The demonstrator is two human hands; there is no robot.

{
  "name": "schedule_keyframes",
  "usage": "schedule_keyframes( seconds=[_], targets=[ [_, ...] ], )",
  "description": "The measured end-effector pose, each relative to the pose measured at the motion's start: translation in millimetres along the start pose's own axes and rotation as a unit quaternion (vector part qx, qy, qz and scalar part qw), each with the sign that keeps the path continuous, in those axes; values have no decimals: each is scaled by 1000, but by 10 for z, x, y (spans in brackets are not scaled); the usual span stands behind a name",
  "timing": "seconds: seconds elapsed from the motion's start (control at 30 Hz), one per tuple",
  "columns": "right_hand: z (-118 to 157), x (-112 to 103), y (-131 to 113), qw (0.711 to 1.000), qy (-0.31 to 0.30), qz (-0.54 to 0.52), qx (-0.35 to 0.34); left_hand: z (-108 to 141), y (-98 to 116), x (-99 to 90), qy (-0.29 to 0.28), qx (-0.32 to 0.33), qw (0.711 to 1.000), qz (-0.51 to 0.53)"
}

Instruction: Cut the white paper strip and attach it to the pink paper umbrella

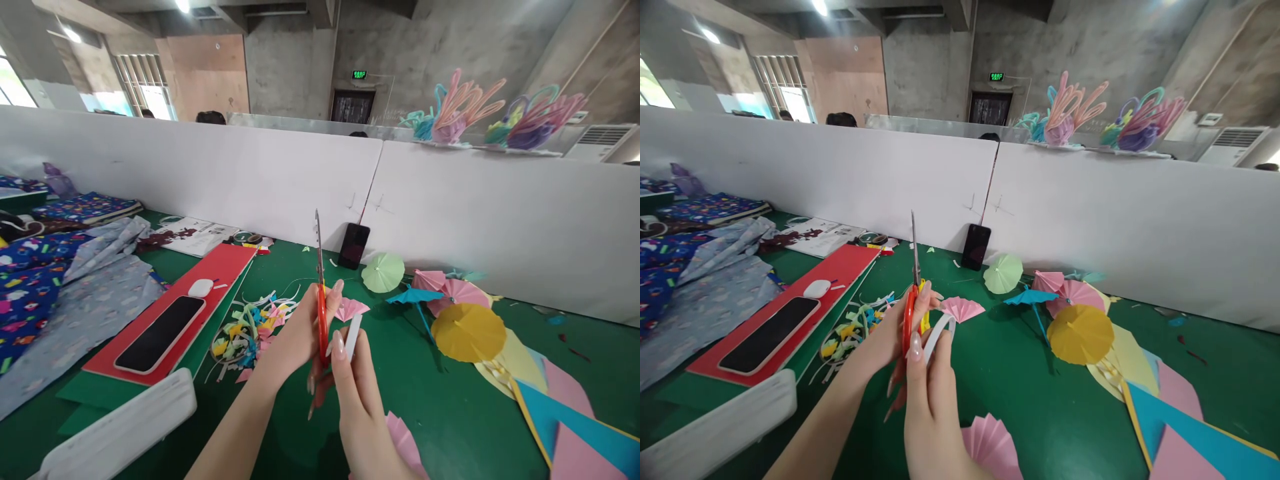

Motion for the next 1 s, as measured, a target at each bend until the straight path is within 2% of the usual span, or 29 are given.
schedule_keyframes(
  seconds=[0.13,0.23,0.4,0.5,0.57,0.63,0.7,0.8,0.9,1.0],
  targets=[
    [52,46,51,991,14,-71,114,-53,21,26,17,26,1000,-1],
    [115,99,42,984,8,-104,146,-77,59,20,20,44,999,10],
    [194,145,28,983,-22,-102,152,-18,148,20,14,63,997,42],
    [199,141,-62,984,-81,-91,132,-14,207,-42,34,67,996,53],
    [172,42,-151,986,-111,-61,106,-24,228,-146,58,63,995,51],
    [115,-180,-239,993,-97,-18,71,6,225,-266,71,56,995,44],
    [98,-399,-311,994,-99,-2,46,119,179,-358,61,44,996,41],
    [197,-583,-282,986,-150,-7,69,456,-36,-422,17,-19,999,47],
    [390,-550,-171,965,-243,18,102,860,-299,-454,-4,-79,995,64],
    [527,-425,-104,941,-322,74,76,1134,-504,-460,-4,-115,990,76]
  ],
)
Point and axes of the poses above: each hand's wrist, its own z-axis away from the middle knuckle, its own x-axis out of the palm, y = z × x, the point moved 8 cm from there along -z, towards the middle knuckle, and after that the axes turned 13 degrees about y, right-handed, at the moved point
